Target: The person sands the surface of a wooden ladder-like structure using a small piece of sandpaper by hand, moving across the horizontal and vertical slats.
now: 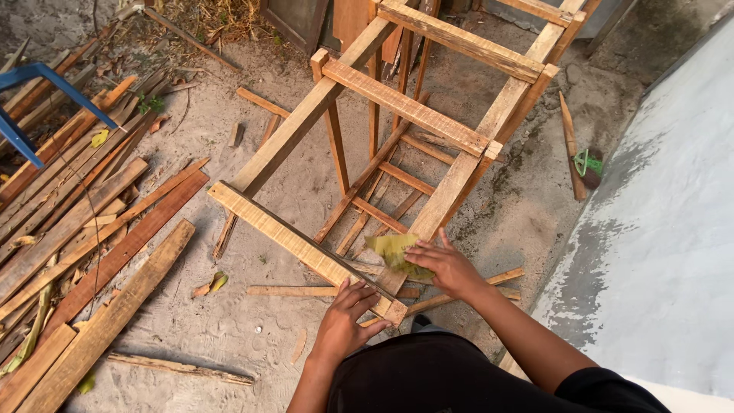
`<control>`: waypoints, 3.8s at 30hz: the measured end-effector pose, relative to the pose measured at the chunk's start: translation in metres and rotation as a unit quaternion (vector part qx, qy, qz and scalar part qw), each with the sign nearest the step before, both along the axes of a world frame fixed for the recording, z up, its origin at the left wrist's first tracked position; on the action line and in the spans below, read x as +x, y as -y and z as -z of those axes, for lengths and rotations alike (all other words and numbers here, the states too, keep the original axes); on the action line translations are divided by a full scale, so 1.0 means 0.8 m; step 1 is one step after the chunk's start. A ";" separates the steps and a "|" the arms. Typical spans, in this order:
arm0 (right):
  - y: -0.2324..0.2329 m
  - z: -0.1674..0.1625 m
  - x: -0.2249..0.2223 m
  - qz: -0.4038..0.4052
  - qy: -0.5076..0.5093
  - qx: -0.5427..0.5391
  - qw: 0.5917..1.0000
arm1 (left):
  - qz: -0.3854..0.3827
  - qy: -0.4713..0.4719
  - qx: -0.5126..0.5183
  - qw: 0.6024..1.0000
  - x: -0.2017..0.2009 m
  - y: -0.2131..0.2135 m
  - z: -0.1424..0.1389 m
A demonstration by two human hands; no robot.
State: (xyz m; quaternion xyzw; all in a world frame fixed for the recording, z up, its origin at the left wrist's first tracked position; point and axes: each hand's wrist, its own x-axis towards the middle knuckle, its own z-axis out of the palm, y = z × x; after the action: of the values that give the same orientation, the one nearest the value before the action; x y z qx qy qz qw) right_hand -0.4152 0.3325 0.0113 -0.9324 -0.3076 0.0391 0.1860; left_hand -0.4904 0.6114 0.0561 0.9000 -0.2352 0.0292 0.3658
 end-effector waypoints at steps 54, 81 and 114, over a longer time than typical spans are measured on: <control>-0.183 -0.037 -0.137 0.406 0.050 -0.071 0.910 | 0.181 0.108 0.194 0.958 0.130 -0.114 0.055; -0.210 -0.002 -0.135 0.478 0.014 -0.052 0.876 | 0.241 0.083 0.181 0.950 0.143 -0.124 0.053; -0.323 -0.023 -0.085 0.538 0.004 -0.021 0.843 | 0.355 0.160 0.194 0.901 0.235 -0.181 0.065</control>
State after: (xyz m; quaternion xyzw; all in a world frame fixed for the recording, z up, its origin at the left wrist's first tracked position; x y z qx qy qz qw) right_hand -0.4829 0.5911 0.0294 -0.9553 0.2421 -0.0640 0.1569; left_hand -0.3022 0.7559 0.0040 0.7934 -0.5952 -0.0050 0.1274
